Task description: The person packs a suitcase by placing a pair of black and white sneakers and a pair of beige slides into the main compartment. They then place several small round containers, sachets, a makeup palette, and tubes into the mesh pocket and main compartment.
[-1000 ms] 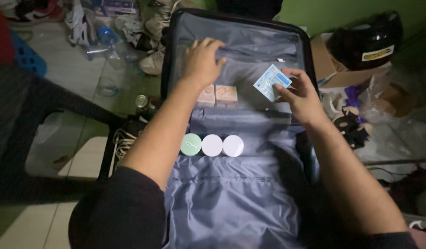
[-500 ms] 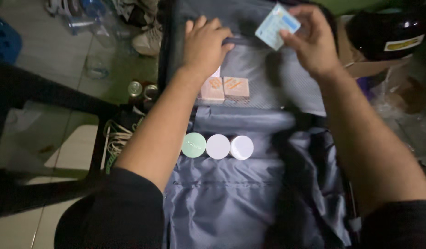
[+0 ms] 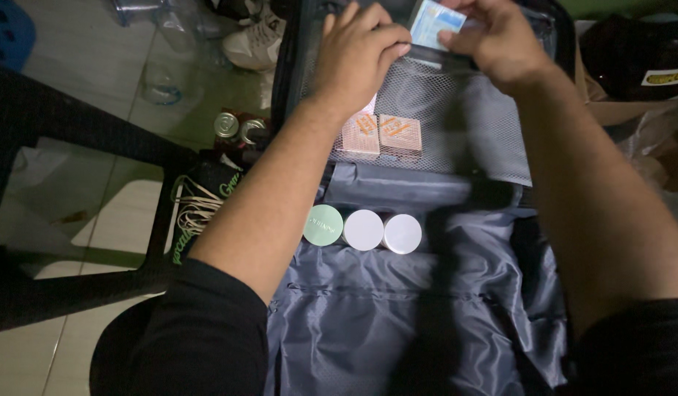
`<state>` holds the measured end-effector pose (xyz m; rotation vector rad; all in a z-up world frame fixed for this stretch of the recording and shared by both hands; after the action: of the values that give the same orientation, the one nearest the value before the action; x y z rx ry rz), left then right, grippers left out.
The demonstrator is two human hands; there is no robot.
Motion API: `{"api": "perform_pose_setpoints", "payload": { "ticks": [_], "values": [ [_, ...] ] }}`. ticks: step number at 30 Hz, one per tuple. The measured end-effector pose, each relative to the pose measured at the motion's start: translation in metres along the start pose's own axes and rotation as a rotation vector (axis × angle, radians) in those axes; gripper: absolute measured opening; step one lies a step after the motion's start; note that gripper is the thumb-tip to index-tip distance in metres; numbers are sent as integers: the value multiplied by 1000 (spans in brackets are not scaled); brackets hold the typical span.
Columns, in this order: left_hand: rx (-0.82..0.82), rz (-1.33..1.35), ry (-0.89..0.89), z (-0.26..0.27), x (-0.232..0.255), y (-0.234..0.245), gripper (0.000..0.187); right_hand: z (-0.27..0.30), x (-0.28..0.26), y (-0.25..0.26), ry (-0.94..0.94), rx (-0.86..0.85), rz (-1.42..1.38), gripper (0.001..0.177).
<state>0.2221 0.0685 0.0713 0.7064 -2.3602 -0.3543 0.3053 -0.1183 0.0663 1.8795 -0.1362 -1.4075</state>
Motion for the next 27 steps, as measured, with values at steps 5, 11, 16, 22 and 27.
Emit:
{"api": "perform_pose_setpoints", "payload": {
  "ticks": [5, 11, 16, 22, 27],
  "values": [
    [14, 7, -9, 3, 0, -1, 8, 9, 9, -15, -172, -170, 206, 22],
    [7, -63, -10, 6, 0, -4, 7, 12, 2, -26, -148, -247, 220, 30],
    [2, -47, 33, 4, -7, -5, 10, 21, 4, -34, -224, -364, 424, 49],
    [0, -68, 75, 6, -10, -3, 14, 25, -3, -47, -110, -305, 565, 71],
    [12, -35, 70, 8, -8, 2, 24, 22, -4, -50, 0, -238, 700, 69]
  ]
}}
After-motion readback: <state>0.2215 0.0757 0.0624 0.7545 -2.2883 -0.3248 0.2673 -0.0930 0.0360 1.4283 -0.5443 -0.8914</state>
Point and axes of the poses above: each hand's wrist, its own z-axis away from the middle knuckle, its own y-axis out of the back of the hand, x = y × z, the point moved 10 cm from there along -z, towards the middle knuckle, and after that the axes turned 6 degrees about z, right-handed, at the moved point
